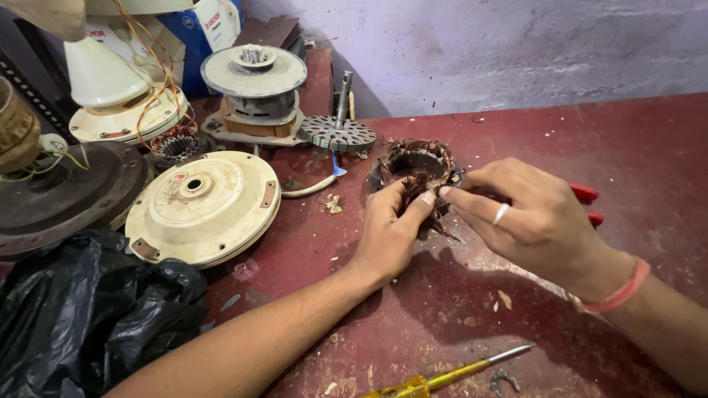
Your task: The person uses pliers to pull and remove copper windings from a motor stator core. The hands repeatedly grip and extract wire segments from the stator slots, leaving behind a progressively stripped core.
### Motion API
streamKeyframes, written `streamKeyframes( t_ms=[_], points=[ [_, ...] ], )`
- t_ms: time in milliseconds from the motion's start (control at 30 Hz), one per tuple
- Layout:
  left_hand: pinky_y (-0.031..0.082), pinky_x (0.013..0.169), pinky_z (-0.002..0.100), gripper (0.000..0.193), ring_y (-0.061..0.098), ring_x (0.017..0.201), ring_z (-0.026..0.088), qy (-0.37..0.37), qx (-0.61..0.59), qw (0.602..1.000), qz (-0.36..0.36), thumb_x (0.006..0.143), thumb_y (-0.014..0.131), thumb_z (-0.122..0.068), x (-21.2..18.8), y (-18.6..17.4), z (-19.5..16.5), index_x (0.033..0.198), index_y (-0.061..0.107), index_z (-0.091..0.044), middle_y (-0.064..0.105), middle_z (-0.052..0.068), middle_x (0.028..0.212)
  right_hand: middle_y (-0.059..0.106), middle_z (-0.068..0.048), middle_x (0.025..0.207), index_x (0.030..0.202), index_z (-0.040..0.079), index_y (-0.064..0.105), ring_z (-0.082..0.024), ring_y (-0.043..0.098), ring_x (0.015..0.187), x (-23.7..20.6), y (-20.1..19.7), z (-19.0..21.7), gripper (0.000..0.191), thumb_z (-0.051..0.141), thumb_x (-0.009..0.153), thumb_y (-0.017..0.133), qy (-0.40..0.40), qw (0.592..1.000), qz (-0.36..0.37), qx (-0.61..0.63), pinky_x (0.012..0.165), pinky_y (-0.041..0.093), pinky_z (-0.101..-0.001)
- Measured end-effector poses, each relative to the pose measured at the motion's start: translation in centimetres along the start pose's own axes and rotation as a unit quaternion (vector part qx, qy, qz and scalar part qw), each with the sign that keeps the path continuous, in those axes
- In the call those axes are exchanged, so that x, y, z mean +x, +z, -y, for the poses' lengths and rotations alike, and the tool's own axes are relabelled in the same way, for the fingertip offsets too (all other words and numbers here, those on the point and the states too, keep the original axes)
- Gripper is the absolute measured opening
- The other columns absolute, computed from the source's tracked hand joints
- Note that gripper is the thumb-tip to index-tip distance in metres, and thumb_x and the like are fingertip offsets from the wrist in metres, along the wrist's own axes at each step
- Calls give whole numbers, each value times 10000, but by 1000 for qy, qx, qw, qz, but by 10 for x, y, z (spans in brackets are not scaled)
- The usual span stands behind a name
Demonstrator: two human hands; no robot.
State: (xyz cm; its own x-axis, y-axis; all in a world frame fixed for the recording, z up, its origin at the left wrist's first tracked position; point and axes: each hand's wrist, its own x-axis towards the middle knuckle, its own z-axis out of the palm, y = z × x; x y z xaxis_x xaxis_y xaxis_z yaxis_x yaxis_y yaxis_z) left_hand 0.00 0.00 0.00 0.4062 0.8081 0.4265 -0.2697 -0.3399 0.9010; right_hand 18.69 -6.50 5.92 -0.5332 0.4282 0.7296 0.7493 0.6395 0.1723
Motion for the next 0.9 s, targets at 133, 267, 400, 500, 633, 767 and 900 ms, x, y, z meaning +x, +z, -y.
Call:
streamKeyframes(
  t_ms=[133,267,400,500,633,767,900],
  points=[
    [419,540,261,187,514,631,44,1,24,1000,17,1015,597,-165,0,-1,-1,956,671,-4,603,-33,736,706,-100,896,994,61,787,-228,661,812,8,-9,4,185,110,816,808,-29,999,-6,-21,635,545,-335],
    [419,539,270,221,508,626,50,-3,41,999,29,1031,614,-181,1,-1,-2,917,655,4,599,-23,716,699,-96,903,932,14,742,-228,657,829,6,-5,2,145,115,839,791,-38,999,-9,-9,664,550,-344],
    [467,582,281,212,541,667,62,29,107,993,27,1027,618,-185,-2,1,-7,943,658,6,627,-9,725,644,-65,784,855,10,682,-160,573,721,-4,12,-1,157,154,885,736,72,994,31,70,607,471,-317],
    [472,604,294,199,546,667,82,84,186,978,35,1013,632,-175,-3,3,-12,963,662,15,633,6,724,629,-89,665,817,1,677,-171,540,506,-14,27,2,206,175,914,626,566,676,63,467,427,445,-282],
    [494,651,287,190,598,732,55,119,158,980,33,1017,617,-168,-5,4,-12,1030,664,15,657,-3,816,675,-98,680,892,35,735,-152,570,505,-16,19,-11,126,141,888,667,574,703,75,413,427,458,-270],
    [440,565,287,208,514,646,57,29,146,989,4,1005,632,-184,-1,3,-10,942,678,9,619,-2,696,720,-64,799,963,76,768,-112,583,555,-11,1,-14,116,117,856,749,326,923,37,199,451,449,-262],
    [427,568,280,200,502,669,50,34,111,993,4,1008,629,-180,-1,1,-7,954,687,3,616,-16,723,716,-73,933,998,124,782,-140,653,739,-2,-4,-10,170,136,832,819,47,998,15,43,576,545,-269]
  ],
)
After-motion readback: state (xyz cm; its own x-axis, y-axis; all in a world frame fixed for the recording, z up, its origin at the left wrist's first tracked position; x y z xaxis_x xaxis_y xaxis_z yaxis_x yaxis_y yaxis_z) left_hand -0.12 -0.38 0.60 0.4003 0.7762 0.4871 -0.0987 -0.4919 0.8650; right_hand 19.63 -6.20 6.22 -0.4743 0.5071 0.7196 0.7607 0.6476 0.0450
